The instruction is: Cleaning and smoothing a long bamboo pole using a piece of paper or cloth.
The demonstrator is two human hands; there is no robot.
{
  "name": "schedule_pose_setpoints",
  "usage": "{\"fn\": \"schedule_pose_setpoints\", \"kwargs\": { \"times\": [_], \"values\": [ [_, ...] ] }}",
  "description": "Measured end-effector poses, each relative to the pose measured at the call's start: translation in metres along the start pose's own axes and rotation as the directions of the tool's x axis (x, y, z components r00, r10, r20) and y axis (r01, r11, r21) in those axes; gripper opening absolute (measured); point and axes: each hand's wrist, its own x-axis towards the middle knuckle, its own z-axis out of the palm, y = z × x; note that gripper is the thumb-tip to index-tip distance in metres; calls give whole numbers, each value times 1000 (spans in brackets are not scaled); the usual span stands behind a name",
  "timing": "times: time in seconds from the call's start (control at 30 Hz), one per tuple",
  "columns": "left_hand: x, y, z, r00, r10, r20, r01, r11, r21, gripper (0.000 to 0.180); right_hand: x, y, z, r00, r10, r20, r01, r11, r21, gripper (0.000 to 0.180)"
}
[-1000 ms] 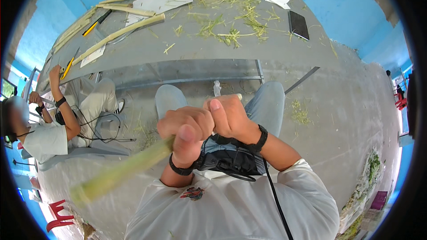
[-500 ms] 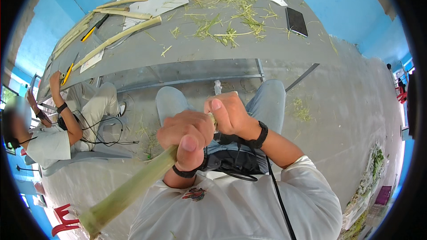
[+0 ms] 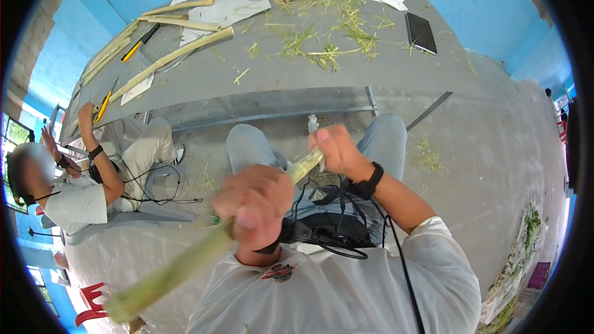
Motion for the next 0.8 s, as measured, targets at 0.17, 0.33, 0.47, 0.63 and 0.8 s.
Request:
{"fn": "schedule_pose_setpoints", "kwargs": {
  "times": [0.17,0.33,0.47,0.63,0.8],
  "values": [
    [6,-3,-19,995,-80,63,93,968,-231,46,-4,6,7,969,225,-106,-218,973,78,49],
    [-13,-18,-18,998,-54,-14,48,959,-279,45,13,-42,12,998,22,-52,-24,999,-24,44],
    [-13,-18,-6,993,-117,29,117,993,-10,48,3,-17,15,998,54,15,-55,998,44,41],
    [3,6,-8,985,-71,157,89,990,-108,44,-13,17,16,994,107,-3,-106,990,90,24],
    [-14,-23,-23,993,-115,21,117,975,-190,42,4,-12,12,996,-2,-91,-1,1000,-28,35]
  ]
}}
